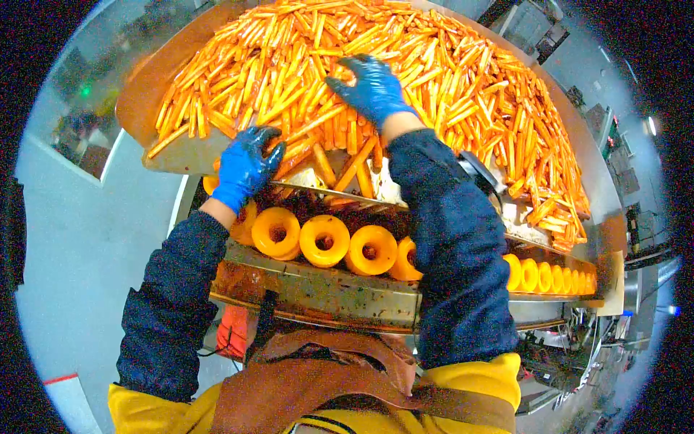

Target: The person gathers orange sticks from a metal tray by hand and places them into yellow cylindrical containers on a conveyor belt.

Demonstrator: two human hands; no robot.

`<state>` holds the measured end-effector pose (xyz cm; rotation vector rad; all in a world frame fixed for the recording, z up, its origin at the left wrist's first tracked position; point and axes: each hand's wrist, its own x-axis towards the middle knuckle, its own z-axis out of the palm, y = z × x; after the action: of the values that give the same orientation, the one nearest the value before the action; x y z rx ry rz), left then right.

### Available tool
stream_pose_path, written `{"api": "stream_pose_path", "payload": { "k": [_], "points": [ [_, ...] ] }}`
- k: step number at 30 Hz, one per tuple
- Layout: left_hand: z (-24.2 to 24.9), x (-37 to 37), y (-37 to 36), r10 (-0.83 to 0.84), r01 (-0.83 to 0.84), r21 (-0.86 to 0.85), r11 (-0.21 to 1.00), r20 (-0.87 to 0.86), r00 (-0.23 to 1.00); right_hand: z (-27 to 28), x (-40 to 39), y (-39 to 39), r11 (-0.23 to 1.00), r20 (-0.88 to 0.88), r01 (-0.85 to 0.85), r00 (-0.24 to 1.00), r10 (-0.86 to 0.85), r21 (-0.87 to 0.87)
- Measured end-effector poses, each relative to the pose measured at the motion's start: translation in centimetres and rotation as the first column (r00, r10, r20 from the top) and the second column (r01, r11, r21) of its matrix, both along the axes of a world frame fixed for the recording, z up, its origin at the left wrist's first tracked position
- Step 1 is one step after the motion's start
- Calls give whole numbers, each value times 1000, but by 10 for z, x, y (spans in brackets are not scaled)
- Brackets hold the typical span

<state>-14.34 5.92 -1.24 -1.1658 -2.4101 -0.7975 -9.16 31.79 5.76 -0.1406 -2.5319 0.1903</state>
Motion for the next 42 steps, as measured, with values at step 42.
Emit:
{"api": "stream_pose_path", "payload": {
  "k": [42],
  "points": [
    [1, 2, -1, -1, 1, 8, 1000, 15, 1000, -8, 99, 76, 461, -153, -27, 959, -238, -887]
  ]
}}
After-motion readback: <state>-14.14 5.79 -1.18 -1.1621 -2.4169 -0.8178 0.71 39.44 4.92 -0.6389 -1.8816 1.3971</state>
